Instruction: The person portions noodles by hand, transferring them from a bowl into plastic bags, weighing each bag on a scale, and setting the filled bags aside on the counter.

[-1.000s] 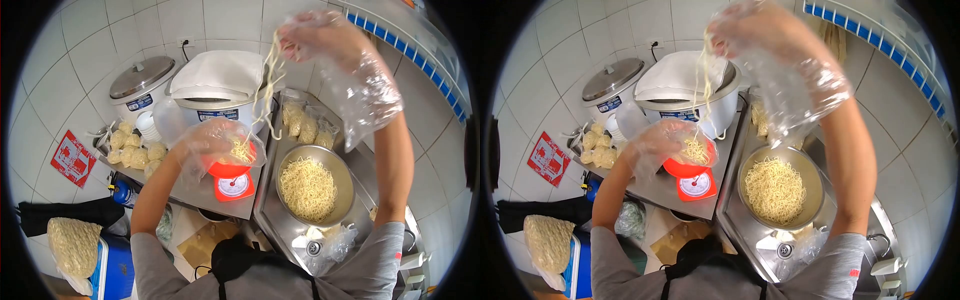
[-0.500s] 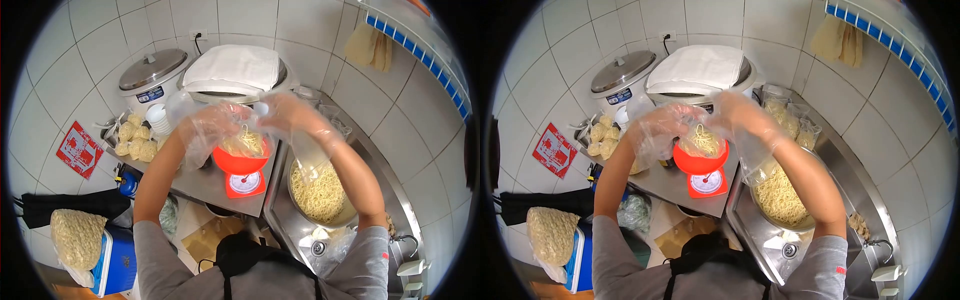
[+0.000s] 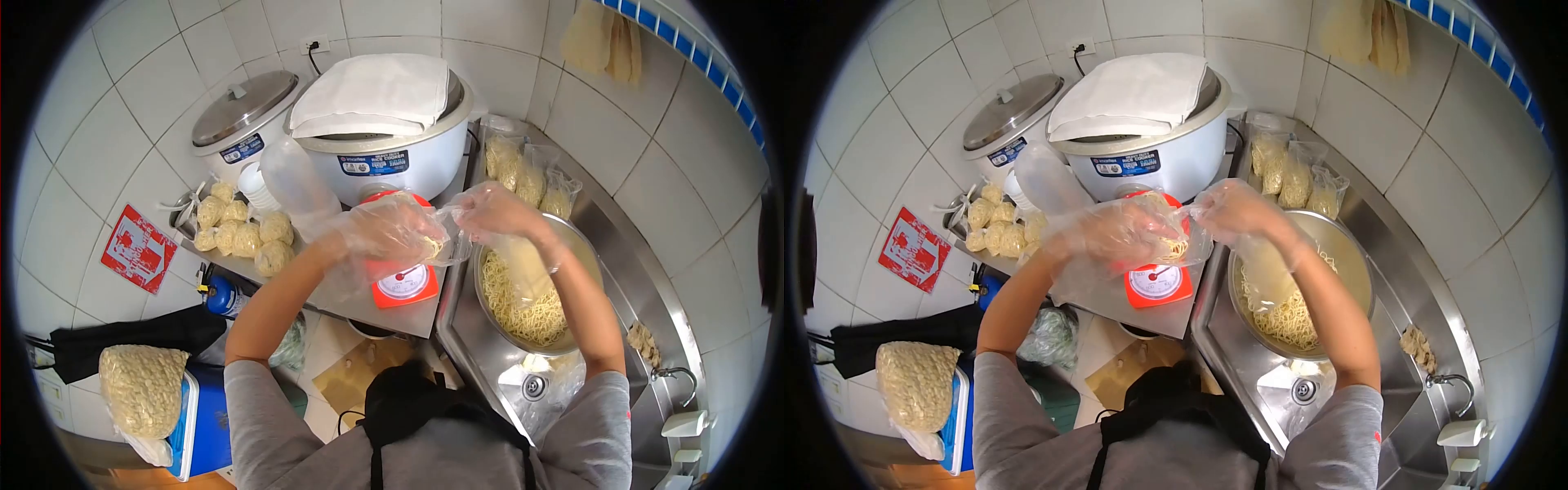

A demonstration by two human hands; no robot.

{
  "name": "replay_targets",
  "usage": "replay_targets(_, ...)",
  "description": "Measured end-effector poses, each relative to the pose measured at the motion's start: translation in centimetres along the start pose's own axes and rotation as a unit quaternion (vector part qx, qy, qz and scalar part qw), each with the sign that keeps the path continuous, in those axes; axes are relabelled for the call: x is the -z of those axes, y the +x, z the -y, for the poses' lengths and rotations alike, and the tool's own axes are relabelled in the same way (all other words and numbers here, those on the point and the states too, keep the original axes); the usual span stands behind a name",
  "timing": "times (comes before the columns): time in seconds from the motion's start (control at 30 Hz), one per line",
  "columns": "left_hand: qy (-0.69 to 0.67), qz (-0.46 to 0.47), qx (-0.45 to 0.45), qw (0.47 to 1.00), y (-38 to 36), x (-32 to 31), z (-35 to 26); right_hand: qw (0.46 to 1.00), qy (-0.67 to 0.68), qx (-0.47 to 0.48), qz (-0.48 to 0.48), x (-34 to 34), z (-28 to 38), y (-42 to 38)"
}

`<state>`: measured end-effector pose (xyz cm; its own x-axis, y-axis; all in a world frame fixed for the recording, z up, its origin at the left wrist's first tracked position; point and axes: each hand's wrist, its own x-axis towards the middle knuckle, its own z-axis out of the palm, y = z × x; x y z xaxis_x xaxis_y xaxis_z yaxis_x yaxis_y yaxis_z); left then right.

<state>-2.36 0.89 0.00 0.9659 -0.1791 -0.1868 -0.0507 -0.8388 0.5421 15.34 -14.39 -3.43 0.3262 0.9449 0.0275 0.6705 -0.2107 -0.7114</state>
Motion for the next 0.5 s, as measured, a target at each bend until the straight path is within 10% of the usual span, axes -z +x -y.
replay_targets(0.13,0.172,-0.117,-0.124,0.970,-0.9,-0.1,-0.9,0.993,0.118,-0.018,0.003,0.8,-3.3,-5.6)
replay_targets(0.27,-0.097,-0.237,0.097,0.962,-5.0,1.5,-7.3,0.974,0.136,-0.171,-0.062,-0.3,-15.3,-11.8)
replay_targets(0.33,-0.075,-0.247,0.037,0.966,-6.4,1.9,-8.1,0.962,0.133,-0.231,-0.064,-3.2,-20.6,-16.0)
replay_targets(0.4,-0.054,-0.254,-0.031,0.965,-7.1,2.2,-9.3,0.925,-0.332,-0.131,-0.133,-7.0,-25.3,-19.0)
replay_targets(0.5,-0.057,-0.269,0.013,0.961,-7.0,1.6,-10.2,0.921,-0.290,-0.226,-0.131,-8.7,-26.5,-18.9)
